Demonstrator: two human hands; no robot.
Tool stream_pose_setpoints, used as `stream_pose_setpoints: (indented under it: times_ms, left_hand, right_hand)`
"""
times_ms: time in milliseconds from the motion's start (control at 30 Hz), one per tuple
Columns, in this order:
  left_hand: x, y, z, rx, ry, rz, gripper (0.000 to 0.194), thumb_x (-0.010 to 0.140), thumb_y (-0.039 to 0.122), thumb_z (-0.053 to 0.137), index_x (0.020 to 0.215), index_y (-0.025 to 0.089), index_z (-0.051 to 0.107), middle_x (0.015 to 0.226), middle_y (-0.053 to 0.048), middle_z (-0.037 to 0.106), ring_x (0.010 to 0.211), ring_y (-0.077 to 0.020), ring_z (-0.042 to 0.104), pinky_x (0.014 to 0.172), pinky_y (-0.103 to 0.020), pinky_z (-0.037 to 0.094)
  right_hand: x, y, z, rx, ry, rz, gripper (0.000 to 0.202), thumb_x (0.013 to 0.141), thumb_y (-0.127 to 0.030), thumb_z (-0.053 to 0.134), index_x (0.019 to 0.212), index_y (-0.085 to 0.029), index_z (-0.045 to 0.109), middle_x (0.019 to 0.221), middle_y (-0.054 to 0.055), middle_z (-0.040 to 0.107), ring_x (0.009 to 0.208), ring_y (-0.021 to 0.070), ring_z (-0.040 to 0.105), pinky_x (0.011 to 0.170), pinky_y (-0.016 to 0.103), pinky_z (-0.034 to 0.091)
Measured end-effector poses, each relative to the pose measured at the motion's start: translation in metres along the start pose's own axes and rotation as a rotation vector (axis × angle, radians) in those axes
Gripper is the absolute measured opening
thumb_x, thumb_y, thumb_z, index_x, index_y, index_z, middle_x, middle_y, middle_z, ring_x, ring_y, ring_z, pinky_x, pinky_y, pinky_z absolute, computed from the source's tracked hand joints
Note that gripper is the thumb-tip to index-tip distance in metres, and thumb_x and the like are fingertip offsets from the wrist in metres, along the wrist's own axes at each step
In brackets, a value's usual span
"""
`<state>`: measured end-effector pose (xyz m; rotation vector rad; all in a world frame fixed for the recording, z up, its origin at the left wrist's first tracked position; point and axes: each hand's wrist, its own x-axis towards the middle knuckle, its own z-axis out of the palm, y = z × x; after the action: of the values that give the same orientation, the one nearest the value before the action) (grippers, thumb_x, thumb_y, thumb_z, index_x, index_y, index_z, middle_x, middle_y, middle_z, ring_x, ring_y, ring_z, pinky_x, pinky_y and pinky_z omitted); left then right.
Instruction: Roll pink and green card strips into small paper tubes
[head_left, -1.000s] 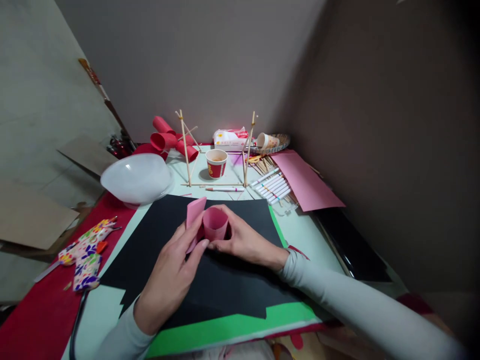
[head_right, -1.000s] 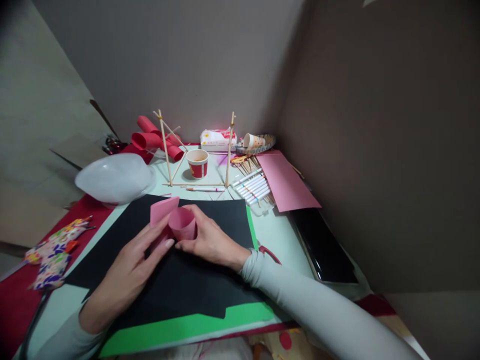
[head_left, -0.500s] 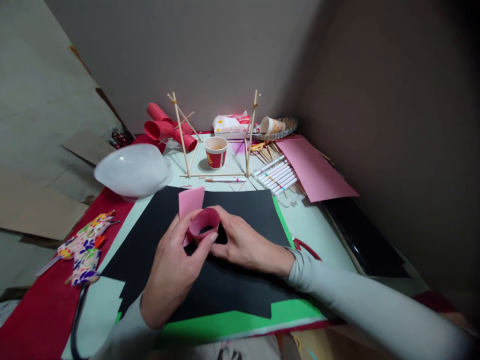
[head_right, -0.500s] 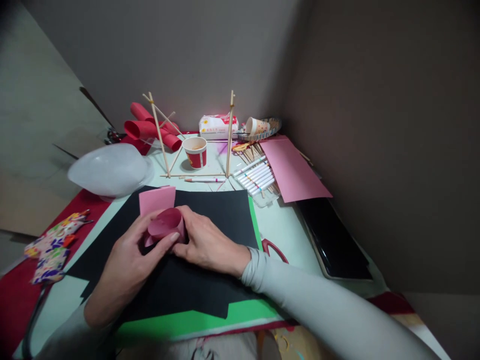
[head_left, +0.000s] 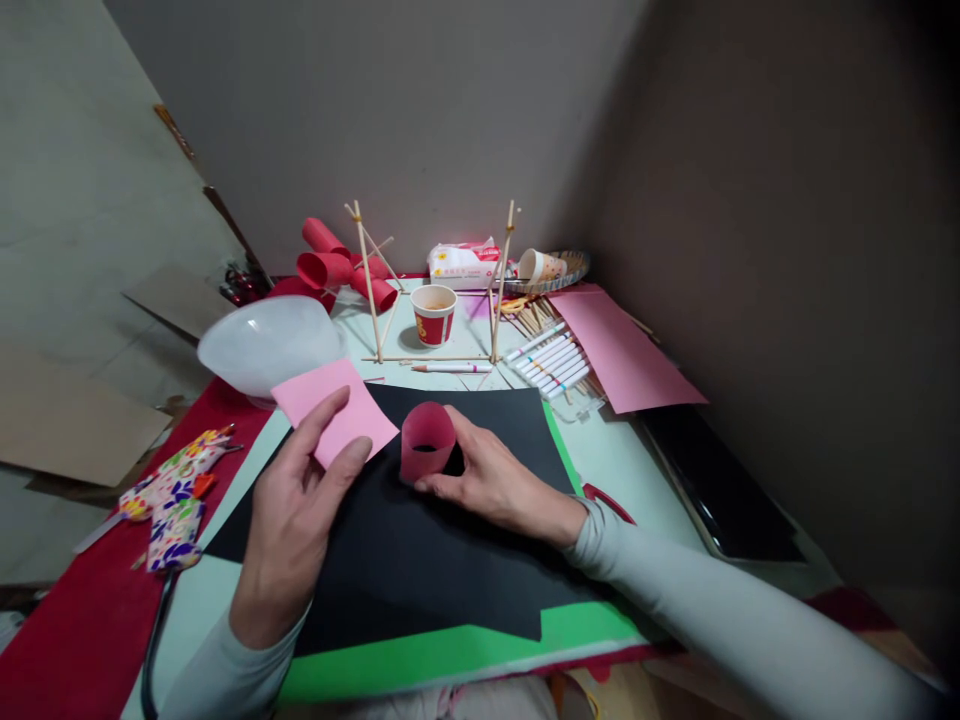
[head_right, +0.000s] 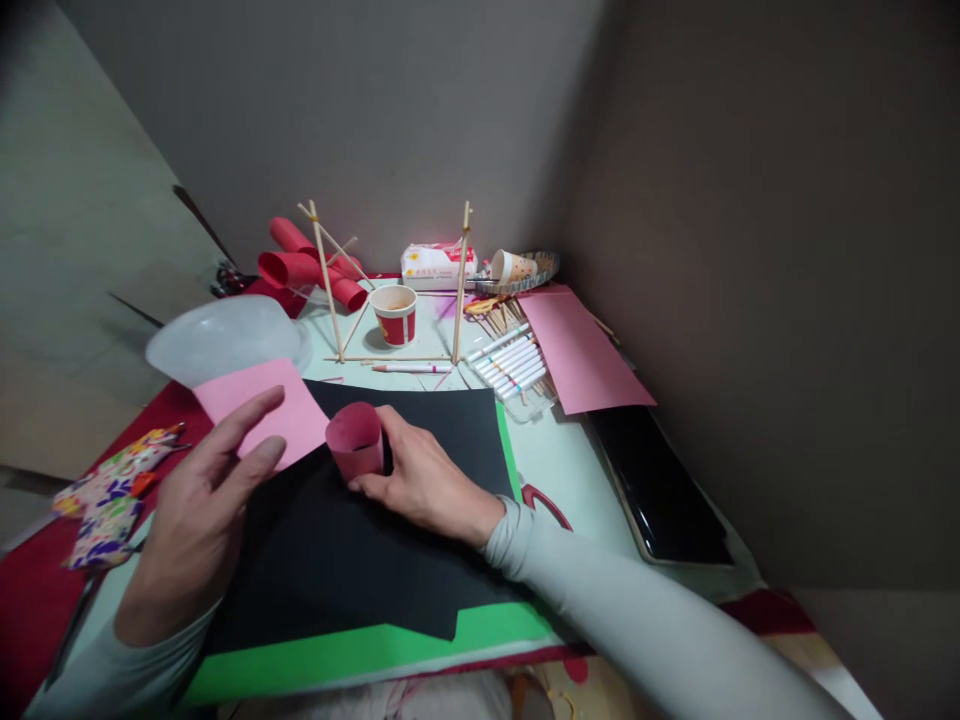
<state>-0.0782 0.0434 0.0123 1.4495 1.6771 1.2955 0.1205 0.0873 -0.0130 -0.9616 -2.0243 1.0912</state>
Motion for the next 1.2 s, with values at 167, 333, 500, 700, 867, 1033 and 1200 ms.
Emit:
stream_pose_setpoints:
  times_ms: [167, 333, 500, 700, 867, 1033, 1200]
  left_hand:
    - [-0.002, -0.011, 0.007, 0.154, -0.275, 0.094, 0.061, 0.089, 0.051, 0.061, 0.141, 0.018, 0.064, 0.145, -0.011, 0.065, 0.137, -0.0300, 0.058, 0.118, -0.046, 0.041]
    - [-0.004, -0.011, 0.010, 0.246, -0.264, 0.134, 0.059, 0.089, 0.047, 0.058, 0.141, 0.019, 0.065, 0.134, -0.013, 0.072, 0.131, -0.0318, 0.062, 0.111, -0.049, 0.048]
    - [-0.005, -0.012, 0.011, 0.248, -0.274, 0.246, 0.051, 0.090, 0.038, 0.058, 0.136, 0.021, 0.069, 0.134, -0.009, 0.073, 0.122, -0.0276, 0.069, 0.104, -0.042, 0.053]
    - [-0.008, -0.006, 0.004, 0.151, 0.018, 0.173, 0.039, 0.092, 0.043, 0.063, 0.124, 0.025, 0.076, 0.129, -0.005, 0.076, 0.118, -0.0261, 0.071, 0.102, -0.039, 0.054]
    - [-0.007, 0.004, -0.004, -0.107, 0.346, 0.064, 0.021, 0.088, 0.030, 0.071, 0.106, 0.026, 0.079, 0.116, -0.002, 0.079, 0.114, -0.0234, 0.070, 0.105, -0.037, 0.051]
    - [-0.001, 0.012, -0.002, -0.312, 0.358, -0.080, 0.019, 0.079, 0.014, 0.072, 0.093, 0.026, 0.079, 0.111, -0.001, 0.079, 0.119, -0.0241, 0.067, 0.112, -0.037, 0.048]
    - [0.000, 0.011, -0.002, -0.406, 0.321, -0.082, 0.021, 0.076, 0.015, 0.074, 0.094, 0.025, 0.080, 0.108, -0.001, 0.078, 0.118, -0.0240, 0.066, 0.112, -0.036, 0.047]
  right_hand:
    - [0.000, -0.001, -0.001, -0.003, -0.046, -0.030, 0.051, 0.084, -0.019, 0.081, 0.127, -0.016, 0.054, 0.126, 0.011, 0.063, 0.114, 0.0265, 0.061, 0.099, 0.040, 0.048]
    - [-0.003, -0.007, -0.001, 0.144, -0.016, -0.002, 0.081, 0.079, -0.031, 0.088, 0.146, -0.019, 0.044, 0.145, 0.013, 0.057, 0.123, 0.0269, 0.062, 0.107, 0.042, 0.049]
    - [-0.004, -0.010, -0.001, 0.188, 0.075, 0.022, 0.071, 0.081, -0.039, 0.086, 0.140, -0.021, 0.050, 0.136, 0.009, 0.063, 0.115, 0.0234, 0.066, 0.102, 0.038, 0.053]
    - [-0.003, -0.006, -0.002, 0.160, 0.126, -0.011, 0.088, 0.078, -0.035, 0.088, 0.150, -0.023, 0.040, 0.149, 0.011, 0.057, 0.138, 0.0250, 0.055, 0.116, 0.041, 0.043]
    - [-0.004, -0.006, -0.001, 0.259, 0.019, 0.107, 0.100, 0.078, -0.030, 0.087, 0.159, -0.026, 0.028, 0.143, 0.012, 0.063, 0.117, 0.0269, 0.070, 0.112, 0.049, 0.048]
    - [-0.004, -0.002, -0.001, 0.318, 0.007, 0.147, 0.093, 0.080, -0.024, 0.082, 0.158, -0.028, 0.032, 0.118, 0.008, 0.074, 0.099, 0.0263, 0.076, 0.103, 0.051, 0.055]
    - [-0.003, 0.002, 0.000, 0.248, 0.001, 0.120, 0.087, 0.079, -0.025, 0.083, 0.154, -0.024, 0.038, 0.125, 0.010, 0.071, 0.122, 0.0289, 0.067, 0.110, 0.051, 0.050]
